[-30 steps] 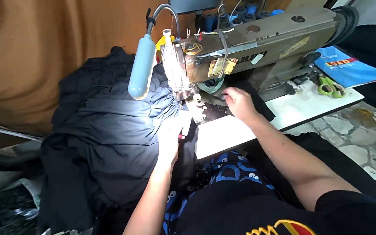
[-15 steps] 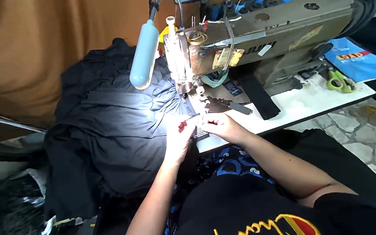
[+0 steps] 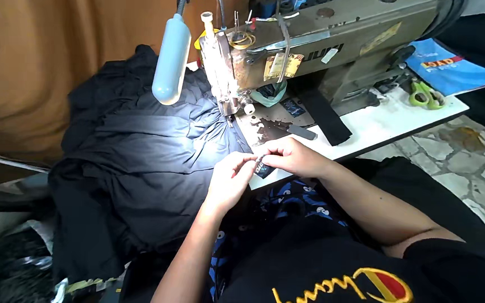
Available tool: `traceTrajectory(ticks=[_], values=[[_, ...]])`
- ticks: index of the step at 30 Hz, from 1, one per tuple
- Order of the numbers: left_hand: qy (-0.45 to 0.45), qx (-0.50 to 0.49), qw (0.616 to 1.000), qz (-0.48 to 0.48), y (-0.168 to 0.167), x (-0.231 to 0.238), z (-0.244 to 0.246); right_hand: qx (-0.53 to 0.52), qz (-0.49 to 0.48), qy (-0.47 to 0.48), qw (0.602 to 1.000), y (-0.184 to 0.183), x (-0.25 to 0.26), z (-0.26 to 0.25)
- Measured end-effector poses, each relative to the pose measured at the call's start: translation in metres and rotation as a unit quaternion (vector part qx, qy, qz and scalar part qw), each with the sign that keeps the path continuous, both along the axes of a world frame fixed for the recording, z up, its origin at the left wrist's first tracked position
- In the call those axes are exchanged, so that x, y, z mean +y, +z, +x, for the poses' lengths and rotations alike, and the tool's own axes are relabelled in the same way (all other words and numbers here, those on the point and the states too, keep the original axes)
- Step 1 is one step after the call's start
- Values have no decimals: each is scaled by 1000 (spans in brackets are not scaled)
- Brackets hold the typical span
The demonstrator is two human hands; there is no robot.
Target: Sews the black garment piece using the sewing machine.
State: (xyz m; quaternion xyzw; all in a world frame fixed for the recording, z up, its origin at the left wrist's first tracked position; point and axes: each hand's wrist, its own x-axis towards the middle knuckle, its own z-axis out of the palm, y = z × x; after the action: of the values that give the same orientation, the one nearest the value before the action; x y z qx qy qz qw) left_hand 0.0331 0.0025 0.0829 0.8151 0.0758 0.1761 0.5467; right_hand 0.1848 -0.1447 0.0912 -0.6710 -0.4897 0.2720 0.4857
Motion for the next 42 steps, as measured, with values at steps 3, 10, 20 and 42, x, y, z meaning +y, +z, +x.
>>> traceTrajectory(ticks=[3, 10, 20, 42], values=[[-6, 61, 998, -4, 3, 0, 5, -27, 20, 15, 999, 2, -1, -1], [133, -1, 940, -315, -7, -21, 10, 171, 90, -50, 980, -24, -5, -19], [68, 13, 986, -149, -10, 0, 6, 133, 52, -50, 988, -16, 6, -16], [290, -5, 944, -157, -39, 6, -27, 336, -79, -124, 930, -30, 55, -3]])
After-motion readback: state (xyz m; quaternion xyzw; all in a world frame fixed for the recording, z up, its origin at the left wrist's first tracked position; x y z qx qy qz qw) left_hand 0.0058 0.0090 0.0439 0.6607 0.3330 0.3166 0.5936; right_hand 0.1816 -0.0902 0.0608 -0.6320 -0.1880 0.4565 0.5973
